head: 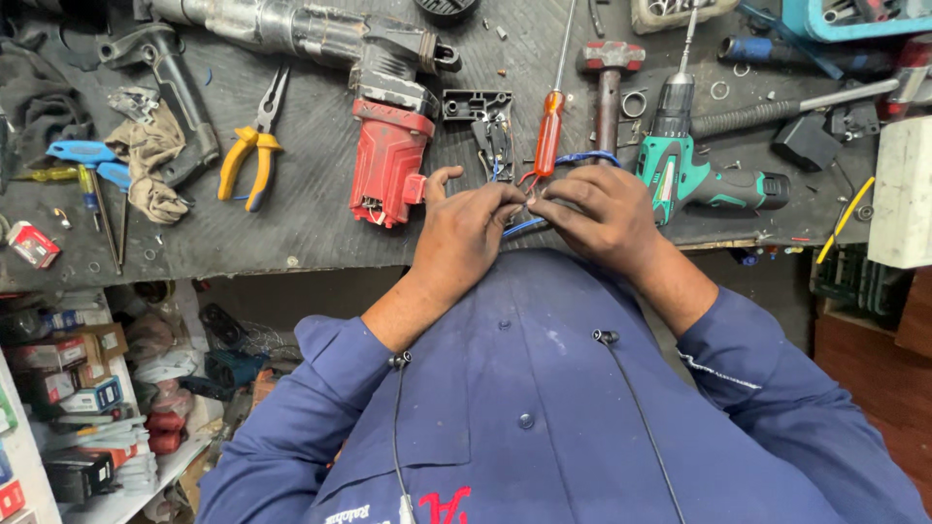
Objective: The person strips insulation from blue wires using pliers, twists the exposed ends, and secures them into a terminal block using a screwdriver. The person then wraps the connection with electrical tape.
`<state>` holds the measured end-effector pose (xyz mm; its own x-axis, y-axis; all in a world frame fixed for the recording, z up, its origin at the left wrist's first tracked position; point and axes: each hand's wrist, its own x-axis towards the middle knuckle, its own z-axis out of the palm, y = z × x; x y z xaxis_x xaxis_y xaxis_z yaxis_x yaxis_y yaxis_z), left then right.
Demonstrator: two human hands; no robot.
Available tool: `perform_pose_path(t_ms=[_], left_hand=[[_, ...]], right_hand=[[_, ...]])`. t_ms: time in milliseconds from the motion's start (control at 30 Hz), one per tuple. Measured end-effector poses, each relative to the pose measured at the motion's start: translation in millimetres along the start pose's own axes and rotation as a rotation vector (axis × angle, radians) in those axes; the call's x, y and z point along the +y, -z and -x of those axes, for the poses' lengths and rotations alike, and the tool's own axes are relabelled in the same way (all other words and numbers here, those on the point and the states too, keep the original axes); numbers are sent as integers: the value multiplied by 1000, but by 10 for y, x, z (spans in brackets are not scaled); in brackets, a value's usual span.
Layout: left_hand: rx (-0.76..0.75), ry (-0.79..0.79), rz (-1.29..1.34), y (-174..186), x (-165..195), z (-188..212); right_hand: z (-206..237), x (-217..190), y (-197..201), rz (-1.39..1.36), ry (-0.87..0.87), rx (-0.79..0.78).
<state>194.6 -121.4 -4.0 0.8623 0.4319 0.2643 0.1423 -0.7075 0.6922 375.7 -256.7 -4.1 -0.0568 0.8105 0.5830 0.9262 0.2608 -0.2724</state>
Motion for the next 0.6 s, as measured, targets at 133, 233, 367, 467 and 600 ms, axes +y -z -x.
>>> perform_pose_path(t_ms=[133, 233, 367, 467, 600], left_hand=[[-8, -29, -25, 9, 12, 0], [-2, -47, -49, 22, 29, 8], [0, -69, -80, 48, 47, 9], [-20, -63, -81, 54, 50, 0], [24, -29, -16, 41, 13, -12]], right_hand=[[-7, -88, -46, -34, -82, -22], [18, -186, -90, -34, -216, -58], [42, -139, -144, -970, -1024, -248], [31, -104, -117, -1293, -1365, -385], [115, -181, -129, -798, -918, -28]])
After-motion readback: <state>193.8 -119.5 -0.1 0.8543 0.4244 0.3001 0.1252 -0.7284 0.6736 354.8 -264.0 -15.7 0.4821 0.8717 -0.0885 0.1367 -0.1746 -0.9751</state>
